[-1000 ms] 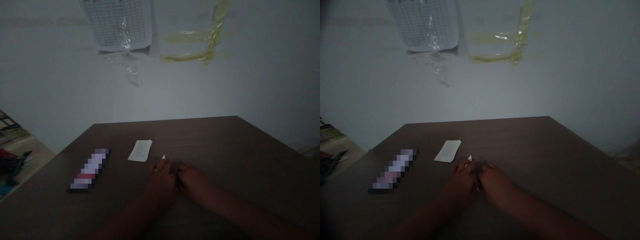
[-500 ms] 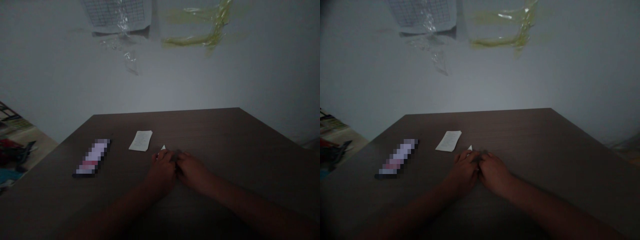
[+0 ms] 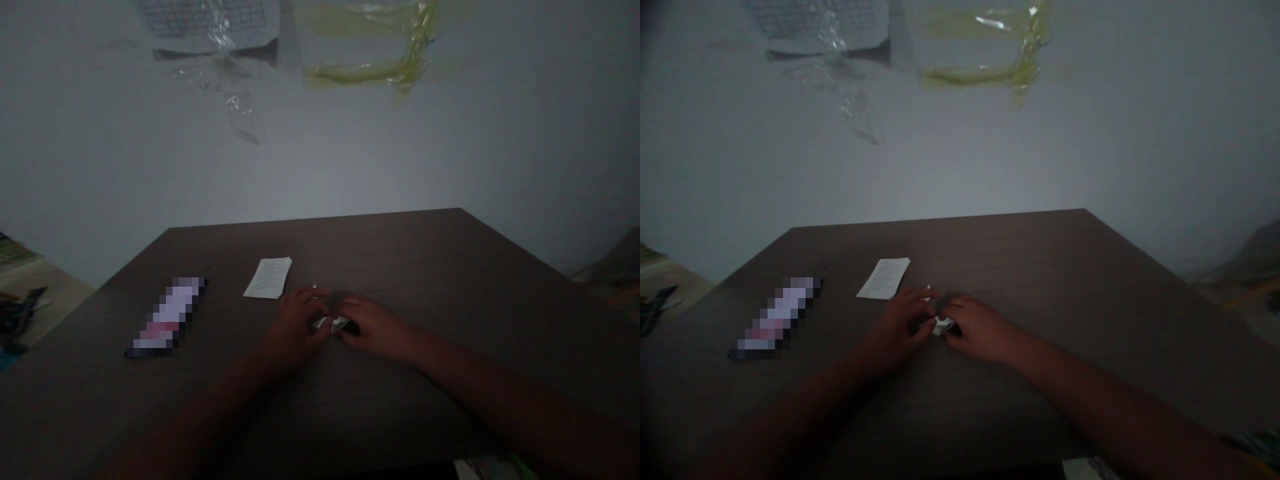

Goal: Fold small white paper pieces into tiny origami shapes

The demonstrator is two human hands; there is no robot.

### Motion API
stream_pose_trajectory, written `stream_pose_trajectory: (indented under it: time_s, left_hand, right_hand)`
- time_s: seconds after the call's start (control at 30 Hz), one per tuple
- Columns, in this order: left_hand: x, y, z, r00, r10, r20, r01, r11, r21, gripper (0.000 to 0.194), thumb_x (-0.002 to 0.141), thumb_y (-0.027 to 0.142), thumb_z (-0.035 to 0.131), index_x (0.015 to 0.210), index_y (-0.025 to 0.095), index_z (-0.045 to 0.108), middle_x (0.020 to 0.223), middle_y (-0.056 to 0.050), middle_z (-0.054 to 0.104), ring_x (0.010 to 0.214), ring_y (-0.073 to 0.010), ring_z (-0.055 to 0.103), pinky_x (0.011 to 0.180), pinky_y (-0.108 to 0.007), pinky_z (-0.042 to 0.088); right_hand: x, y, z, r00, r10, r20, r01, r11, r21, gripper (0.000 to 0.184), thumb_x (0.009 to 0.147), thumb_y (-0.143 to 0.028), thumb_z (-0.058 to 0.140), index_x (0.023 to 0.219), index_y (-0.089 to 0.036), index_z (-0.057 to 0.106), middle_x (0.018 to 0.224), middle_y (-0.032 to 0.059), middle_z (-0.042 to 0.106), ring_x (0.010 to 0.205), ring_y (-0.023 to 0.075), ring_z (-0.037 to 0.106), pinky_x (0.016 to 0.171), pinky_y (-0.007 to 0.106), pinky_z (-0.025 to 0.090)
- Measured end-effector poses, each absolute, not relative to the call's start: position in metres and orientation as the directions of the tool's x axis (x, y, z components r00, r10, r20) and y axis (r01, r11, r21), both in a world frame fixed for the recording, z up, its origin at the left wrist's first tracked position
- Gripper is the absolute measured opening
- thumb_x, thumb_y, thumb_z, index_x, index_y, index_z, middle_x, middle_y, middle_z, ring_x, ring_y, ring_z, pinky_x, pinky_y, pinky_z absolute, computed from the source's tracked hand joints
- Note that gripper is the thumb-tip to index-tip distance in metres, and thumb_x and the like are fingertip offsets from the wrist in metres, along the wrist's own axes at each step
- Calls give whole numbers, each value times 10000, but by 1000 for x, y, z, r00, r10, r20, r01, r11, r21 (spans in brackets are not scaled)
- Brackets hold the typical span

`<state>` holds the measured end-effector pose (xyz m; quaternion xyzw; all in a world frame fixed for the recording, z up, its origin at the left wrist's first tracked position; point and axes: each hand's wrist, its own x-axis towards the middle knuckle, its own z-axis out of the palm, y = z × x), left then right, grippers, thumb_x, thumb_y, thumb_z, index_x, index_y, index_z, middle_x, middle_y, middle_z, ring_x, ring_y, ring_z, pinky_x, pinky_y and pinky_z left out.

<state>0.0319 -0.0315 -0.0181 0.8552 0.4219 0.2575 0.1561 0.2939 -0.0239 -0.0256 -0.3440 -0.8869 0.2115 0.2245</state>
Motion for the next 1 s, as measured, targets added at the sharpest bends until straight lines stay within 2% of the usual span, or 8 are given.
stream_pose_trajectory:
  time_s: [0.07,0.13,0.2,0.37,0.6,0.73,0.83,1.0]
  left_hand:
    - [24,-25,-18,441,820,365,651,-572,498,183,1109,225,762,1275,248,835,1530,-133,846,1486,-360,768,1335,-590,611]
    - [17,-16,-18,383,860,336,717,-506,479,238,1123,252,730,1347,257,810,1457,-136,850,1409,-363,785,1274,-574,649]
    - [12,-7,-19,336,911,239,805,-410,429,202,1119,257,722,1304,263,802,1402,-144,848,1373,-378,783,1243,-571,651]
    - [11,4,-24,313,934,172,839,-357,411,89,1081,282,774,1155,233,777,1212,-133,845,1186,-378,795,1099,-548,652]
    - [12,4,-32,333,928,169,824,-373,427,160,1035,261,860,1187,250,809,1233,-120,841,1205,-385,785,1095,-489,621]
    - [11,7,-31,337,921,195,777,-389,495,157,1012,237,847,1167,247,826,1205,-121,847,1159,-385,792,1089,-502,623]
    - [10,8,-28,330,920,214,743,-392,542,124,1012,257,835,1136,253,825,1157,-101,843,1100,-357,799,1040,-466,644]
    - [12,6,-22,305,919,249,680,-393,619,180,1040,281,782,1210,243,824,1234,-92,866,1117,-309,799,1041,-423,658]
  right_hand:
    - [296,-20,-29,-671,699,249,499,673,-546,189,1055,-149,884,1217,-237,844,1233,86,857,1187,297,802,1120,463,658]
    - [297,-18,-31,-679,691,249,481,675,-560,192,1064,-165,891,1231,-250,848,1236,85,851,1197,303,798,1121,473,660]
    - [299,-17,-34,-678,691,251,475,672,-568,228,1058,-158,900,1255,-256,844,1250,83,845,1214,304,794,1126,477,656]
    - [302,-15,-35,-663,705,253,470,655,-592,291,1018,-97,895,1244,-259,811,1277,71,826,1210,284,781,1089,440,638]
    - [301,-17,-30,-651,715,255,473,645,-601,297,979,-39,834,1182,-246,767,1244,67,810,1151,267,760,1024,403,603]
    - [303,-15,-34,-658,703,270,453,656,-603,270,1004,-66,839,1177,-262,773,1229,59,820,1146,269,770,1028,411,608]
    - [305,-10,-40,-655,702,279,448,658,-605,245,1019,-98,856,1177,-272,788,1199,53,832,1136,275,781,1027,419,613]
    - [307,-4,-44,-662,699,269,427,647,-632,186,1049,-140,855,1178,-272,832,1185,57,859,1131,282,799,1061,440,615]
